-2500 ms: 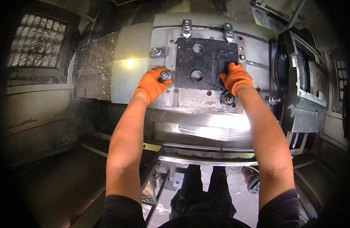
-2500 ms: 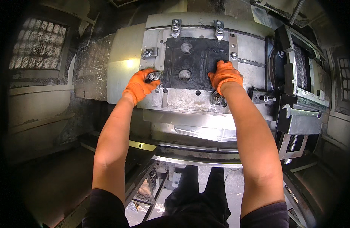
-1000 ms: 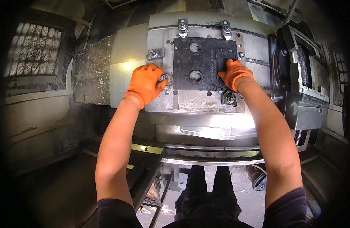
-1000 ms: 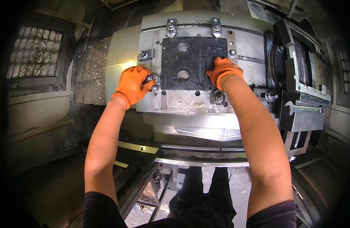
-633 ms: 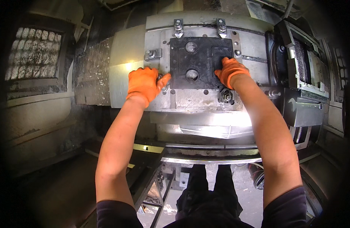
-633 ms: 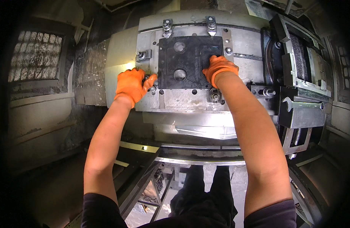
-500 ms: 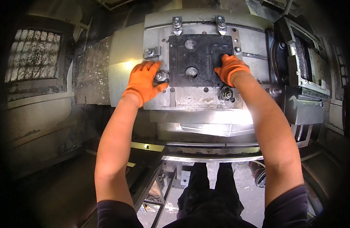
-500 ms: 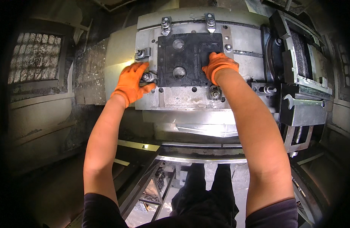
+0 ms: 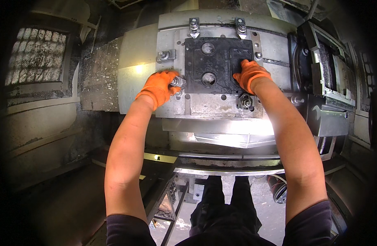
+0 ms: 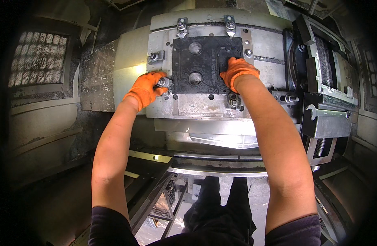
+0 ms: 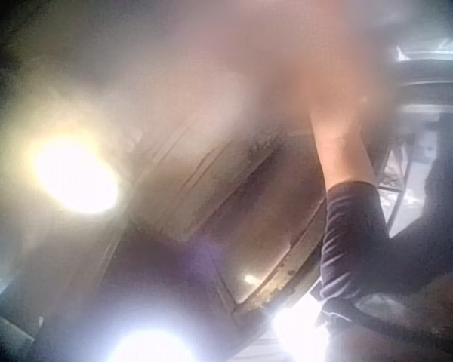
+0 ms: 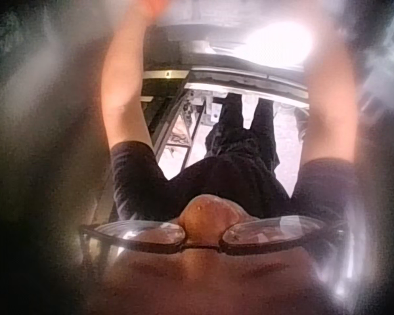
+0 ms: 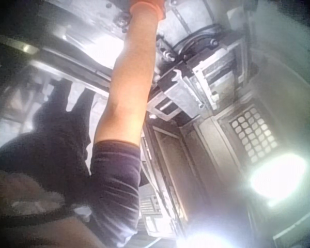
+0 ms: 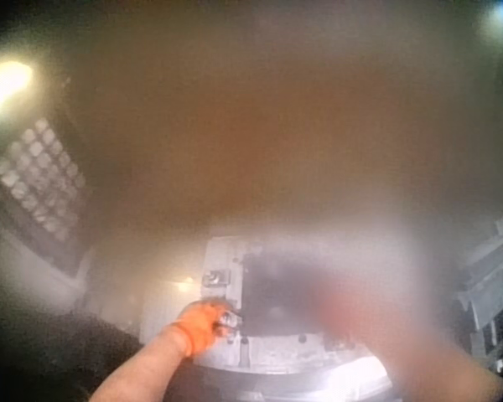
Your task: The person opens a CNC machine door and removes a metal plate from the worktable. They then use a compressed air nozzle to clean the plate and the machine bed. Finally, the person places the plate back onto the machine and secures it with clamps.
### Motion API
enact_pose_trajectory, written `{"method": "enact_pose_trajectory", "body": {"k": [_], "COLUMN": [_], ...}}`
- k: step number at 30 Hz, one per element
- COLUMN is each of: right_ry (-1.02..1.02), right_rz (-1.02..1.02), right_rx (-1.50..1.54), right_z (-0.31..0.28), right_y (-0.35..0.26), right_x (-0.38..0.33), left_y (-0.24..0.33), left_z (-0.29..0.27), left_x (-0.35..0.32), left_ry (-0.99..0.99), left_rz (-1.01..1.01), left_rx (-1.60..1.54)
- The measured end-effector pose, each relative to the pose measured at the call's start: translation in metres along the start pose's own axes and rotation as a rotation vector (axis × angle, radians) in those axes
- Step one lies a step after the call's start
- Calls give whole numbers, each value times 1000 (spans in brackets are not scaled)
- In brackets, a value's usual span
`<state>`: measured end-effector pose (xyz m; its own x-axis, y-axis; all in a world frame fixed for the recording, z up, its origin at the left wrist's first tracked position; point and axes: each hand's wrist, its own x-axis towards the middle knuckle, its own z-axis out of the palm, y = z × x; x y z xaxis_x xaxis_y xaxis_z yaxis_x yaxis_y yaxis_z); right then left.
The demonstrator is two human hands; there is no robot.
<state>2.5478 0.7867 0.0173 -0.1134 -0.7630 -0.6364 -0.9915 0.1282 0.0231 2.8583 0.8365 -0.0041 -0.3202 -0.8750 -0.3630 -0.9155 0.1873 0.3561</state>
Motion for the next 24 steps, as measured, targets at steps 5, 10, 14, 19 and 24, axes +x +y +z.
{"method": "enact_pose_trajectory", "body": {"k": [5,10,14,19,24], "right_ry": [9,9,0,-3,1], "right_rz": [-5,0,-4,-8,8], "right_rx": [-2,-8,5,16,-11], "right_z": [1,1,0,1,4], "right_y": [0,3,1,-1,4], "right_x": [2,2,1,0,6], "left_y": [-3,17,15,21,30], "left_z": [5,-13,-14,-16,0], "left_x": [-3,-11,-6,-17,-11], "left_ry": [208,304,100,189,163], "left_rz": [144,10,-7,51,-215], "left_rx": [35,180,290,277,122]}}
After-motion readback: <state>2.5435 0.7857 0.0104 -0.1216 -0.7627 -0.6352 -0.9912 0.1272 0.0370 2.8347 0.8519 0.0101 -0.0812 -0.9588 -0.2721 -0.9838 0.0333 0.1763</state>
